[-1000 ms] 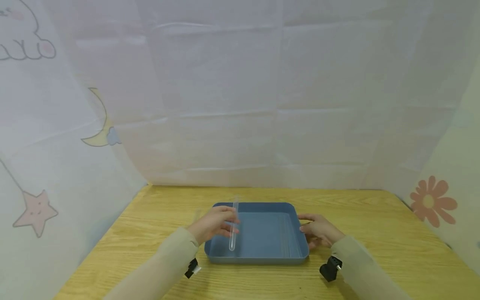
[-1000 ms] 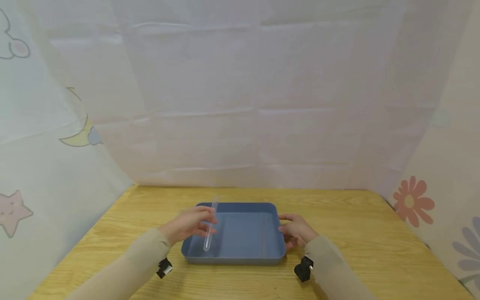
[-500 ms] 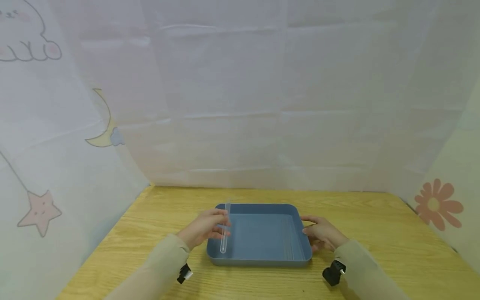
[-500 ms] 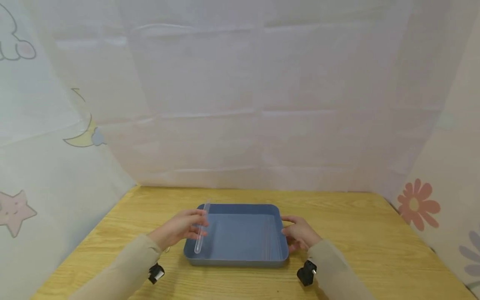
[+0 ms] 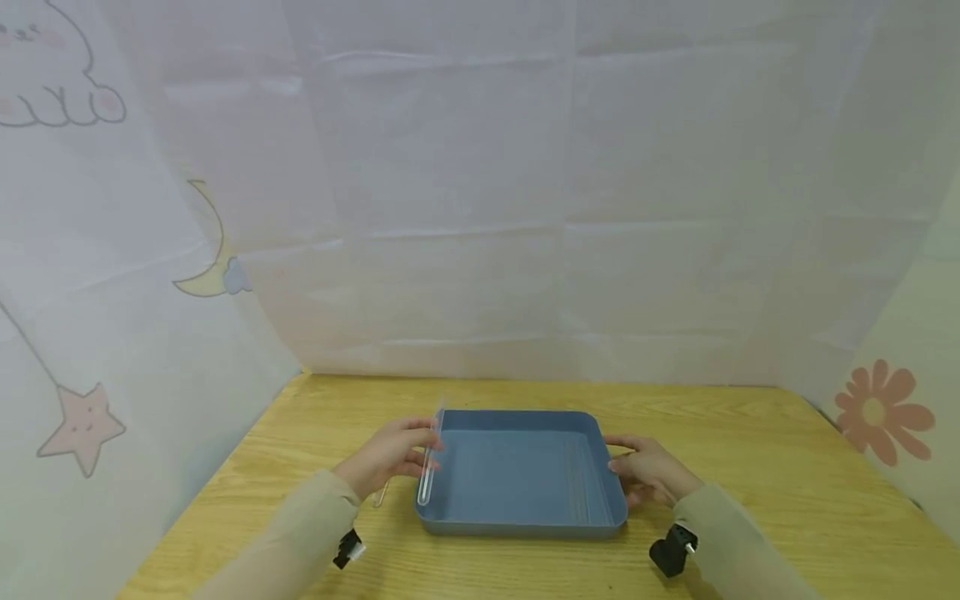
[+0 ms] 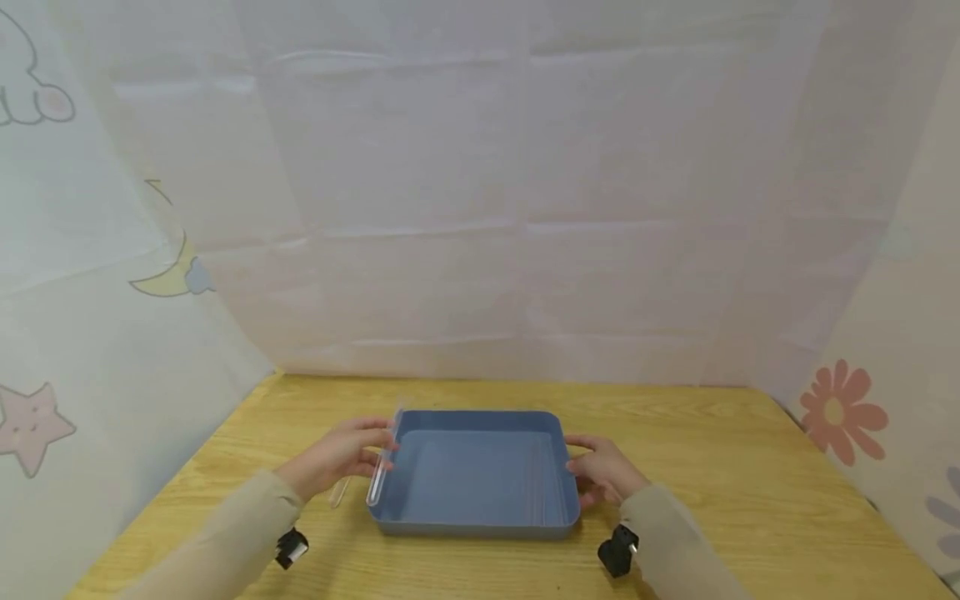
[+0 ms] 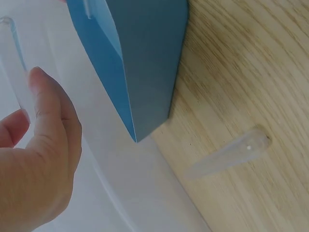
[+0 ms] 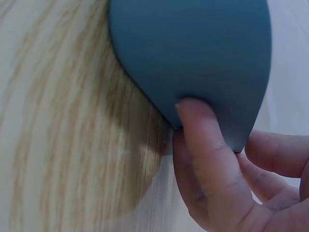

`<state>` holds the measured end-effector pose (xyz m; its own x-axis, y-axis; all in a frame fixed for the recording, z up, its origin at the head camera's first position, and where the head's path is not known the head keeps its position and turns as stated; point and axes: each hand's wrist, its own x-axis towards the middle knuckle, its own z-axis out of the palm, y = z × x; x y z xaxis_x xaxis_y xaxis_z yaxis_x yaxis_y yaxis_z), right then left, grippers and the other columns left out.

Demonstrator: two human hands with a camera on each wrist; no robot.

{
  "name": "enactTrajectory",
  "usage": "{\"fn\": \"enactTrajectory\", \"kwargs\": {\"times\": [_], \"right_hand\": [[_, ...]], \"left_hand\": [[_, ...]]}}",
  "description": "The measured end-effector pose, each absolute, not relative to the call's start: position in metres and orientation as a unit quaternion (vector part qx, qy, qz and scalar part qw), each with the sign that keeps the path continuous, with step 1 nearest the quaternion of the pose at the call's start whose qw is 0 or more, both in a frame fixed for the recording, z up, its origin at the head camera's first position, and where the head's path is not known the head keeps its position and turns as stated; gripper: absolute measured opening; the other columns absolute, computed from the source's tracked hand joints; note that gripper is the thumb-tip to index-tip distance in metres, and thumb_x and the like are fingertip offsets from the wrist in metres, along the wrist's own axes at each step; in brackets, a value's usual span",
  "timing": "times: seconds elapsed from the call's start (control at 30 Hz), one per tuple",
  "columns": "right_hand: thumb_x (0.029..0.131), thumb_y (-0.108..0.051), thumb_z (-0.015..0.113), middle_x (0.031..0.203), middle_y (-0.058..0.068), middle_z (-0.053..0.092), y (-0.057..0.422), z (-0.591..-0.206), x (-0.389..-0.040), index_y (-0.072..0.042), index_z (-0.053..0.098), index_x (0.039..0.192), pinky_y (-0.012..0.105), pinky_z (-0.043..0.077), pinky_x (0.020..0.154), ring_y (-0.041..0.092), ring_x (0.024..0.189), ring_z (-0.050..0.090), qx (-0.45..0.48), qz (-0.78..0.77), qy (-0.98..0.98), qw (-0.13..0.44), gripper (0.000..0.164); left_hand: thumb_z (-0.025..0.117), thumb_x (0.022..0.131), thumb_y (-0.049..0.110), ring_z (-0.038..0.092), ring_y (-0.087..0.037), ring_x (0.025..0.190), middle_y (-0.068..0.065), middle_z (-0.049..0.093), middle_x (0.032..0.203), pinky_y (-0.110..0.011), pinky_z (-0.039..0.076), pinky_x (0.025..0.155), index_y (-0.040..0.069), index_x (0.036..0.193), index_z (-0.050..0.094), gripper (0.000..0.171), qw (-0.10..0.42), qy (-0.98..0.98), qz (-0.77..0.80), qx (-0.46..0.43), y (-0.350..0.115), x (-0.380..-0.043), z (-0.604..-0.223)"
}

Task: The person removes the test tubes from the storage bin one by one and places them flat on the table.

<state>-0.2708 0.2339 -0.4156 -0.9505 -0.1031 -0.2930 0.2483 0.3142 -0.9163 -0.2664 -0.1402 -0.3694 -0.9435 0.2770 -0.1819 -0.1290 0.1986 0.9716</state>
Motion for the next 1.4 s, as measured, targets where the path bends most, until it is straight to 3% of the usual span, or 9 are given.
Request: {"fn": "enactTrajectory", "kwargs": {"times": [0.47, 0.87, 1.13, 1.4], "right_hand": [[0.097, 0.003, 0.049, 0.094, 0.014, 0.068, 0.235, -0.416, -0.271, 0.006, 0.03, 0.147, 0.034, 0.054, 0.053, 0.024, 0.074, 0.066, 0.046, -0.59, 0.79, 0.159, 0.054], [0.097, 0.002, 0.05, 0.097, 0.015, 0.067, 0.235, -0.418, -0.271, 0.006, 0.031, 0.147, 0.034, 0.054, 0.053, 0.025, 0.076, 0.066, 0.045, -0.591, 0.79, 0.156, 0.054], [0.097, 0.002, 0.049, 0.094, 0.015, 0.067, 0.235, -0.417, -0.27, 0.006, 0.029, 0.148, 0.035, 0.054, 0.053, 0.025, 0.073, 0.066, 0.043, -0.592, 0.79, 0.152, 0.054], [0.097, 0.003, 0.049, 0.094, 0.015, 0.067, 0.235, -0.417, -0.27, 0.006, 0.03, 0.147, 0.033, 0.054, 0.052, 0.024, 0.073, 0.066, 0.049, -0.591, 0.791, 0.153, 0.054]], "left_hand": [[0.052, 0.098, 0.01, 0.067, -0.025, 0.077, -0.028, 0.058, 0.118, -0.03, 0.056, 0.066, -0.014, 0.142, 0.034, 0.053, 0.144, 0.761, 0.632, 0.036, -0.157, -0.267, -0.37], [0.054, 0.097, 0.01, 0.067, -0.02, 0.075, -0.026, 0.059, 0.119, -0.027, 0.054, 0.063, -0.011, 0.143, 0.036, 0.053, 0.136, 0.77, 0.623, 0.02, -0.164, -0.269, -0.373], [0.054, 0.098, 0.013, 0.067, -0.029, 0.084, -0.029, 0.055, 0.125, -0.031, 0.055, 0.067, -0.009, 0.145, 0.035, 0.055, 0.127, 0.778, 0.616, 0.009, -0.179, -0.273, -0.375], [0.053, 0.099, 0.015, 0.067, -0.026, 0.08, -0.031, 0.052, 0.128, -0.035, 0.056, 0.07, -0.01, 0.146, 0.031, 0.057, 0.126, 0.781, 0.612, 0.02, -0.188, -0.274, -0.376]]}}
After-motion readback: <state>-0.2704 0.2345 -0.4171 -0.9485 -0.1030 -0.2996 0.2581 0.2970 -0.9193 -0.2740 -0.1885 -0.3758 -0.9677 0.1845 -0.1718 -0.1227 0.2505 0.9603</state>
